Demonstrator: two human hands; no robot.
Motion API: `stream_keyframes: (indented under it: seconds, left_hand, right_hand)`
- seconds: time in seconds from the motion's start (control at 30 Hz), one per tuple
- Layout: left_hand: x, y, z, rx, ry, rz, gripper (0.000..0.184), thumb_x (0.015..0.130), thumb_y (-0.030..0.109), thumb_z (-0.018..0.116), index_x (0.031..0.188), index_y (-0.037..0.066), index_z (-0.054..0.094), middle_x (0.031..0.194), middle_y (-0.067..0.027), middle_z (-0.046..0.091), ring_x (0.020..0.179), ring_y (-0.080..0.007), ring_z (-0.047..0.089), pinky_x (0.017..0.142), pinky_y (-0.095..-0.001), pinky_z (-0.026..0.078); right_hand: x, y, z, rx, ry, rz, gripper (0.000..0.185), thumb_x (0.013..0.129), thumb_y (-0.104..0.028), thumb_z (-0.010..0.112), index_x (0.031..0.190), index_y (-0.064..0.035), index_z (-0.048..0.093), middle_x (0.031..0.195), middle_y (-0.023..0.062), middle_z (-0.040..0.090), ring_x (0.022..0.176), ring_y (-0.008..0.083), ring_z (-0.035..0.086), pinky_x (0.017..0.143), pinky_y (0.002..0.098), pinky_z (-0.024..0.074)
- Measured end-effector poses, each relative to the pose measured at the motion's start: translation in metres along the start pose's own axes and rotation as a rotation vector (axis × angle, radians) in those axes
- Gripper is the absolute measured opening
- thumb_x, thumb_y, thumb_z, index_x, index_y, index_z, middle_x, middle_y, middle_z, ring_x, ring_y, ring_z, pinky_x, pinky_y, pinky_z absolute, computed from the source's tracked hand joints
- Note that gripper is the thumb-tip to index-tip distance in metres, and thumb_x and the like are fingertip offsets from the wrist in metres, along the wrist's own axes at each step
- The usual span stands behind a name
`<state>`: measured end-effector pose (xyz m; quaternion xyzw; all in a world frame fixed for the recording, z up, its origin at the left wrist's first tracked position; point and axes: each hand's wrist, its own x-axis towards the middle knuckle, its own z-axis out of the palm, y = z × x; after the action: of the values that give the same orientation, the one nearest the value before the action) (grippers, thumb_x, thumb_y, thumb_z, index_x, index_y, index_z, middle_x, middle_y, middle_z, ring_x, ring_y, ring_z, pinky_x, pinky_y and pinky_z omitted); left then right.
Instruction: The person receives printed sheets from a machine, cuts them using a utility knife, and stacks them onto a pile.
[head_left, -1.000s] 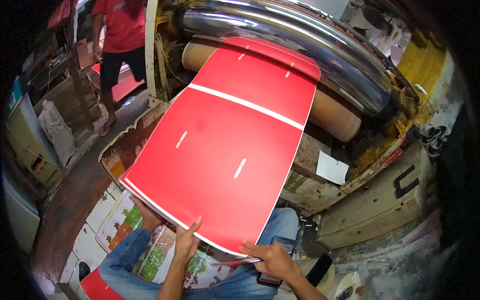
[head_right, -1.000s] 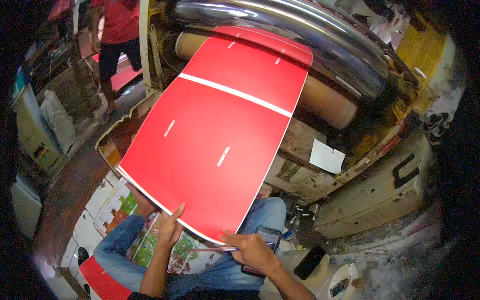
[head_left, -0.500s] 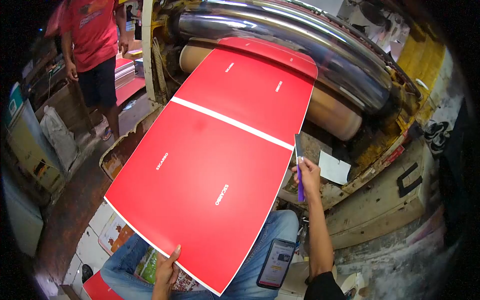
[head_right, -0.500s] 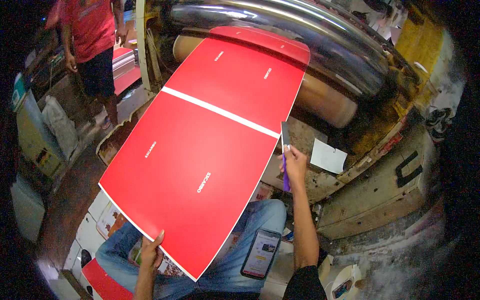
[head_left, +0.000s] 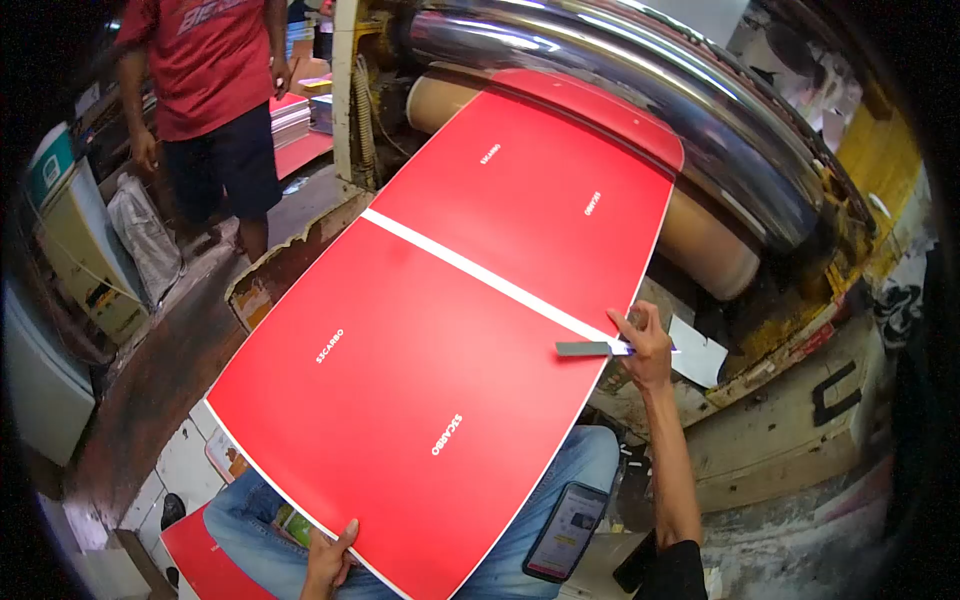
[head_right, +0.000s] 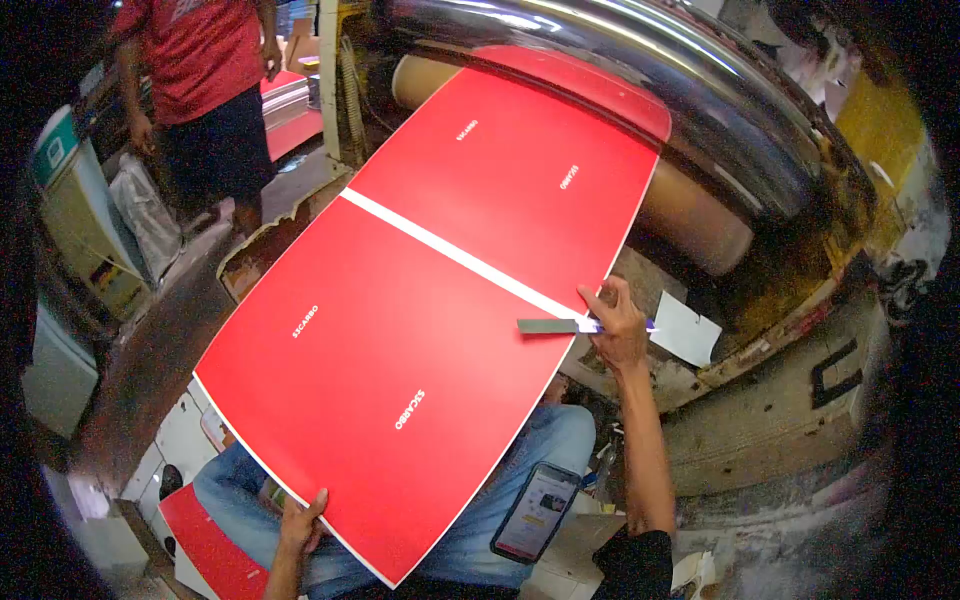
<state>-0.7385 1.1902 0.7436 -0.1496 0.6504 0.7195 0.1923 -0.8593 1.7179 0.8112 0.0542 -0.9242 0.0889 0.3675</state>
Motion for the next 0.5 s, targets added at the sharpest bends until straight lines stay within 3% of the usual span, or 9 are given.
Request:
stream_keyframes:
  seconds: [0.1, 0.13, 0.17, 0.2, 0.3, 0.37, 0.47, 0.5]
  left_hand:
    - [0.009, -0.018, -0.006, 0.053, 0.056, -0.065, 0.046, 0.089, 0.018, 0.070, 0.122, -0.005, 0.048, 0.079, -0.0116, 0.067, 0.043, -0.0123, 0.057, 0.025, -0.0210, 0.033]
    - [0.022, -0.040, -0.023, -0.021, 0.096, 0.053, 0.043, 0.089, 0.019, 0.070, 0.120, -0.005, 0.050, 0.078, -0.0116, 0.067, 0.040, -0.0120, 0.055, 0.025, -0.0209, 0.032]
    - [0.035, -0.062, -0.040, -0.089, 0.127, 0.175, 0.041, 0.089, 0.019, 0.070, 0.117, -0.005, 0.052, 0.078, -0.0117, 0.067, 0.037, -0.0117, 0.053, 0.025, -0.0208, 0.030]
    - [0.031, -0.047, -0.058, -0.029, 0.091, 0.111, 0.041, 0.089, 0.018, 0.070, 0.117, -0.006, 0.053, 0.080, -0.0120, 0.068, 0.042, -0.0123, 0.056, 0.029, -0.0217, 0.035]
    - [-0.006, -0.001, -0.080, 0.299, 0.153, -0.256, 0.038, 0.088, 0.008, 0.069, 0.121, -0.002, 0.053, 0.104, -0.0109, 0.067, 0.091, -0.0216, 0.067, 0.080, -0.0353, 0.058]
    - [0.028, -0.038, -0.092, -0.071, 0.122, 0.075, 0.037, 0.087, 0.005, 0.069, 0.121, -0.002, 0.054, 0.110, -0.0126, 0.066, 0.096, -0.0219, 0.066, 0.086, -0.0359, 0.057]
    - [0.105, -0.074, -0.105, -0.061, 0.045, -0.007, 0.042, 0.087, 0.005, 0.070, 0.124, -0.004, 0.053, 0.117, -0.0142, 0.064, 0.100, -0.0227, 0.065, 0.086, -0.0369, 0.057]
    - [0.141, -0.096, -0.113, 0.032, 0.066, 0.008, 0.037, 0.088, 0.009, 0.070, 0.120, -0.004, 0.056, 0.105, -0.0140, 0.066, 0.082, -0.0201, 0.065, 0.066, -0.0339, 0.054]
  right_hand:
    - [0.016, 0.020, 0.001, 0.097, -0.034, 0.005, 0.045, 0.065, 0.006, 0.070, 0.105, -0.0135, 0.073, 0.105, 0.0092, 0.059, 0.081, 0.0259, 0.066, 0.064, 0.0327, 0.0513]
    - [0.021, 0.022, 0.006, 0.203, 0.026, 0.077, 0.036, 0.068, 0.008, 0.069, 0.098, -0.0112, 0.075, 0.095, 0.0101, 0.062, 0.080, 0.0245, 0.066, 0.064, 0.0296, 0.0502]
    - [0.016, 0.025, 0.010, 0.201, 0.039, 0.076, 0.036, 0.068, 0.008, 0.069, 0.098, -0.0112, 0.075, 0.095, 0.0101, 0.062, 0.080, 0.0245, 0.066, 0.064, 0.0296, 0.0502]
    - [0.012, 0.030, 0.014, 0.225, 0.031, 0.121, 0.034, 0.070, 0.008, 0.069, 0.097, -0.0104, 0.075, 0.093, 0.0107, 0.064, 0.079, 0.0239, 0.066, 0.064, 0.0296, 0.0499]
    - [-0.003, -0.005, 0.024, 0.313, -0.032, 0.257, 0.029, 0.071, 0.008, 0.070, 0.095, -0.0077, 0.075, 0.085, 0.0121, 0.067, 0.077, 0.0228, 0.067, 0.063, 0.0300, 0.0502]
    - [-0.018, -0.017, 0.038, 0.286, -0.088, 0.199, 0.028, 0.072, 0.007, 0.070, 0.095, -0.0065, 0.075, 0.083, 0.0124, 0.068, 0.074, 0.0229, 0.067, 0.063, 0.0306, 0.0507]
    - [-0.032, -0.039, 0.038, 0.341, -0.090, 0.196, 0.025, 0.073, 0.005, 0.068, 0.094, -0.0062, 0.075, 0.080, 0.0131, 0.068, 0.070, 0.0236, 0.067, 0.063, 0.0307, 0.0506]
    - [-0.036, -0.046, 0.038, 0.355, -0.095, 0.175, 0.024, 0.073, 0.004, 0.068, 0.094, -0.0059, 0.075, 0.080, 0.0138, 0.068, 0.070, 0.0241, 0.067, 0.063, 0.0306, 0.0505]
